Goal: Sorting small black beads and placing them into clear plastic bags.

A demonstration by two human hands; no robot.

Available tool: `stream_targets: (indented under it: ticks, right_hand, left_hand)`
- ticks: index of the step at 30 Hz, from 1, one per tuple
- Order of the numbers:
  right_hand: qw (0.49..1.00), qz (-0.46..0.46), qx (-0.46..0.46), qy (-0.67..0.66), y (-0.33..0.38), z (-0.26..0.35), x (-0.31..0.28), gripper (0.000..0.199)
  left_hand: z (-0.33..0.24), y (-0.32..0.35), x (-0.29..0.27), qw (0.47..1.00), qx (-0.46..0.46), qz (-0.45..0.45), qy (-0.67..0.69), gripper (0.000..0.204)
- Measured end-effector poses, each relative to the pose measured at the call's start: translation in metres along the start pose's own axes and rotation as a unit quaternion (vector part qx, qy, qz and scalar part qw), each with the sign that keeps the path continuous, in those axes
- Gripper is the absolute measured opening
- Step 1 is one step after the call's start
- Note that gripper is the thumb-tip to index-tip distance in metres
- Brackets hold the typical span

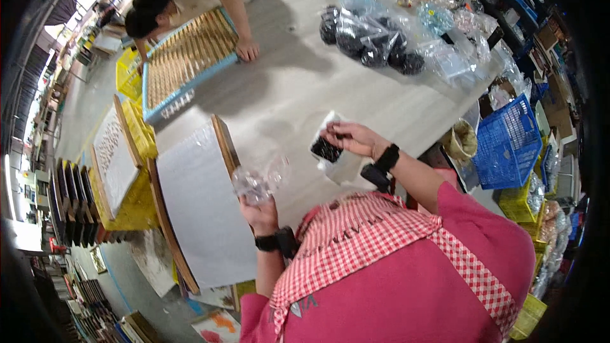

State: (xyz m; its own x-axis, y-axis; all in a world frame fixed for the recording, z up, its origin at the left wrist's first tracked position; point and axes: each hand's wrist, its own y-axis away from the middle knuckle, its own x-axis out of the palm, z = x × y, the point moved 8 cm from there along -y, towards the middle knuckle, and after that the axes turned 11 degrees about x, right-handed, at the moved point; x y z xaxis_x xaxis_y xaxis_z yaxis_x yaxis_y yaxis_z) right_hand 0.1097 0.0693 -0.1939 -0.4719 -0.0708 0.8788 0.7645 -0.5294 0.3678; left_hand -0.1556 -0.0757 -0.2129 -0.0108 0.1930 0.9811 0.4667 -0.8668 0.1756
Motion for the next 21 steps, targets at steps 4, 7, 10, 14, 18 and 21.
stream_targets:
  ticks: [4, 7, 10, 14, 18, 21]
  right_hand:
    - [0.999, 0.011, -0.004, -0.031, 0.006, 0.006, 0.043, 0.023]
    - [0.999, 0.006, -0.004, -0.043, 0.012, 0.005, 0.050, 0.027]
    - [0.997, 0.013, -0.002, -0.073, 0.016, 0.003, 0.050, 0.032]
    - [0.998, -0.001, -0.005, -0.056, 0.021, 0.000, 0.052, 0.040]
    - [0.999, -0.002, -0.004, -0.050, 0.023, 0.001, 0.055, 0.042]
    - [0.999, 0.003, 0.005, -0.054, 0.021, -0.001, 0.055, 0.042]
  left_hand:
    - [-0.001, 0.008, 0.018, 0.997, 0.025, -0.065, -0.032, 0.043]
    - [0.002, 0.011, 0.012, 0.997, 0.005, -0.075, -0.016, 0.043]
    - [0.004, 0.016, 0.013, 0.997, -0.002, -0.082, -0.007, 0.043]
    - [0.004, 0.021, 0.019, 0.998, -0.014, -0.055, -0.016, 0.044]
    - [0.009, 0.024, 0.023, 0.998, -0.023, -0.062, -0.005, 0.046]
    - [0.011, 0.023, 0.028, 0.998, -0.022, -0.054, 0.011, 0.045]
